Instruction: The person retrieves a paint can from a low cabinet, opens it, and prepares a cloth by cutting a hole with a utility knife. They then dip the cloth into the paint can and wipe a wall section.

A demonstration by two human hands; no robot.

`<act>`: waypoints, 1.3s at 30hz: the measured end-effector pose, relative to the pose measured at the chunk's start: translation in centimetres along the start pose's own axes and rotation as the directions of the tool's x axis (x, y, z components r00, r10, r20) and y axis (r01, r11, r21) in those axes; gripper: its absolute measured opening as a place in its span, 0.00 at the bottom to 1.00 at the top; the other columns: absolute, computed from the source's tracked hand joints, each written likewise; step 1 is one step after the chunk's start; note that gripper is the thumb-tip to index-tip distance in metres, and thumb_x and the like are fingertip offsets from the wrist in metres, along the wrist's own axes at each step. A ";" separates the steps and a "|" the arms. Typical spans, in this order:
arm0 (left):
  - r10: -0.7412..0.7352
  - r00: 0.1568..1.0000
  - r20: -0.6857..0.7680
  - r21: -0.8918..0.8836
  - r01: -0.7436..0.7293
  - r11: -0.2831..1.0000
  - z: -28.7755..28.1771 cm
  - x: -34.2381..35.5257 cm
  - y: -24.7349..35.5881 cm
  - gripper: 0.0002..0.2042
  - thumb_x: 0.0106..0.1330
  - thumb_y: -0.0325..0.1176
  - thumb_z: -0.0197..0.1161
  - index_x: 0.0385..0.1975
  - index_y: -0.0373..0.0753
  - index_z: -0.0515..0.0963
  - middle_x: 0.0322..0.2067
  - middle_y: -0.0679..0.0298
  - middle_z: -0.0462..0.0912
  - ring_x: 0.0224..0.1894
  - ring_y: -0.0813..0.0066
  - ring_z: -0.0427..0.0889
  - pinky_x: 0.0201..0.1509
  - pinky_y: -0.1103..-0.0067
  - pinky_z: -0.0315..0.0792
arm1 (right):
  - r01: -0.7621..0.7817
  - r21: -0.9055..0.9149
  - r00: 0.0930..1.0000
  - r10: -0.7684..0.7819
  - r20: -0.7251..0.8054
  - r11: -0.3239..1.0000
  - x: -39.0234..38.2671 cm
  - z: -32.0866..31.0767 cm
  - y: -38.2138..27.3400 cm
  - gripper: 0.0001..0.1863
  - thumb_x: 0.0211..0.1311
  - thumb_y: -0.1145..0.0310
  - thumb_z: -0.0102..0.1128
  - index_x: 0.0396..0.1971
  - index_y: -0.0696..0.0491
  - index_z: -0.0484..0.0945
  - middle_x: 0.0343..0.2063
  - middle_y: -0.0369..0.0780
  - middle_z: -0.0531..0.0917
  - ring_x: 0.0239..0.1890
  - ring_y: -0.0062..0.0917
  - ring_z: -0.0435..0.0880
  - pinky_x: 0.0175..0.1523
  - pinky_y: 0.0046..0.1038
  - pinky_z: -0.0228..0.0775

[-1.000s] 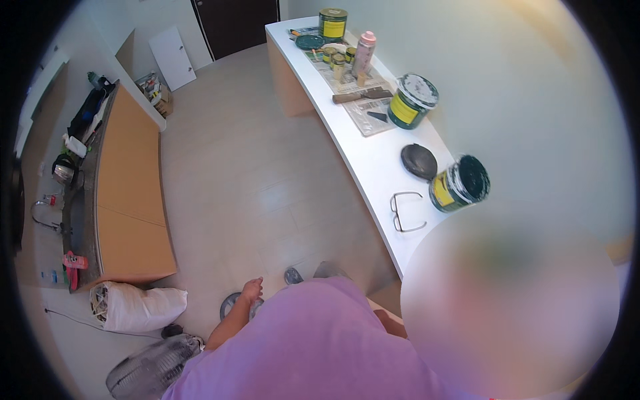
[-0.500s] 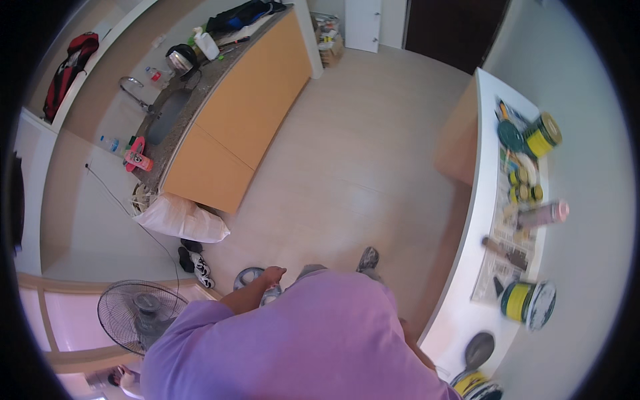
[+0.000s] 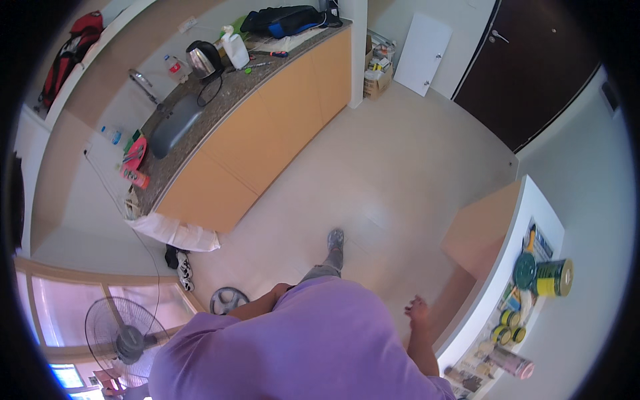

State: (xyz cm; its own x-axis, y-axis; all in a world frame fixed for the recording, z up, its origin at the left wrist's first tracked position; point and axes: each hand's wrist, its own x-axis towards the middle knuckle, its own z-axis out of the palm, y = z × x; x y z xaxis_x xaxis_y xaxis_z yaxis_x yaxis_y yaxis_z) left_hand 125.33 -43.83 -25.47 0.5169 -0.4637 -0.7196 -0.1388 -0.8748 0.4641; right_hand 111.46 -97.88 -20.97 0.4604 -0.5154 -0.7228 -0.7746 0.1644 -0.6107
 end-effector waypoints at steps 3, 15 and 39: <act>0.006 1.000 0.002 0.186 -0.007 0.983 -8.2 7.1 2.4 0.25 0.73 0.50 0.48 0.51 0.35 0.84 0.53 0.45 0.84 0.56 0.49 0.83 0.62 0.62 0.75 | 0.316 -0.448 0.949 -0.278 0.150 0.836 9.1 0.2 7.9 0.20 0.75 0.62 0.49 0.58 0.57 0.78 0.47 0.50 0.85 0.45 0.41 0.87 0.48 0.39 0.81; -0.503 0.822 -0.268 -0.926 -0.075 0.371 -36.4 20.2 5.6 0.23 0.74 0.47 0.55 0.63 0.41 0.73 0.49 0.59 0.80 0.43 0.64 0.84 0.44 0.71 0.79 | 0.490 -0.759 0.869 -0.171 0.465 0.428 22.3 6.0 -14.8 0.23 0.65 0.64 0.54 0.56 0.58 0.80 0.49 0.52 0.86 0.54 0.45 0.84 0.59 0.40 0.77; -0.913 -0.012 -0.408 -0.626 -0.724 0.289 -66.0 31.2 1.8 0.22 0.78 0.38 0.53 0.69 0.40 0.66 0.54 0.51 0.81 0.49 0.59 0.85 0.51 0.67 0.80 | 0.731 -0.587 0.676 -0.247 0.695 0.348 49.5 17.8 -64.0 0.23 0.75 0.62 0.48 0.66 0.51 0.70 0.44 0.43 0.82 0.35 0.34 0.85 0.36 0.34 0.79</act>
State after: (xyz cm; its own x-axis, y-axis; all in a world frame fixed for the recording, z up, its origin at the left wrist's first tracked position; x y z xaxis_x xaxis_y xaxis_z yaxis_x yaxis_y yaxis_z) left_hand 196.96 -50.68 -12.98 0.4648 0.8614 -0.2047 0.1147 0.1707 0.9786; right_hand 191.52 -118.91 -23.45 0.8037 0.1952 -0.5621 -0.1875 -0.8134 -0.5506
